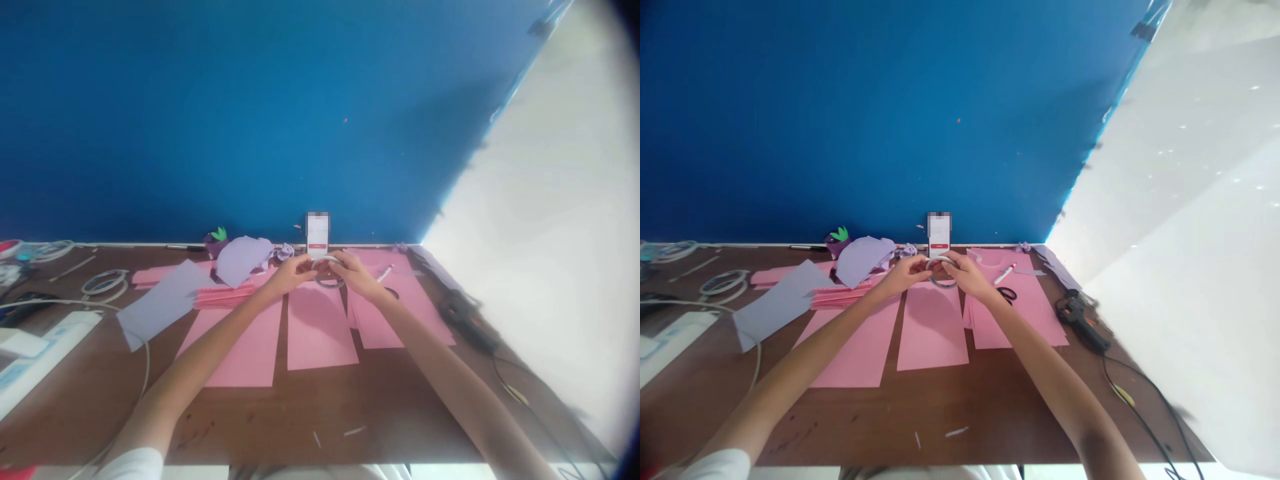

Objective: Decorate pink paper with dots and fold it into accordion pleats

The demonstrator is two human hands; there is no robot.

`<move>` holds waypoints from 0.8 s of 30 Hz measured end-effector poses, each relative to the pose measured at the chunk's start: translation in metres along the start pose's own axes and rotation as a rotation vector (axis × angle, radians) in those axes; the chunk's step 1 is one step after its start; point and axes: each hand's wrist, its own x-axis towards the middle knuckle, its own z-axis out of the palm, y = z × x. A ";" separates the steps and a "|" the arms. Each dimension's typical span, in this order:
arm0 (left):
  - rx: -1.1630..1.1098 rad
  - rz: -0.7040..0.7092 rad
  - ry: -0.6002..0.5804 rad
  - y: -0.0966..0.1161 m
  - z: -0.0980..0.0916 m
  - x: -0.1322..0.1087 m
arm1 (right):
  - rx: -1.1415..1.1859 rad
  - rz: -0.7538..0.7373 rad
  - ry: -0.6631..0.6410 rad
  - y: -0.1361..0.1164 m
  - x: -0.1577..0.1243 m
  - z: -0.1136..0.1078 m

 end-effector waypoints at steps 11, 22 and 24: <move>-0.088 -0.044 0.077 -0.003 -0.001 0.005 | -0.031 0.052 0.102 -0.005 -0.003 -0.008; -0.073 -0.154 0.079 -0.011 -0.005 0.006 | -0.236 0.029 0.049 -0.006 -0.003 -0.004; -0.085 -0.187 0.074 -0.012 -0.005 0.005 | -0.242 0.028 0.054 -0.007 -0.003 -0.005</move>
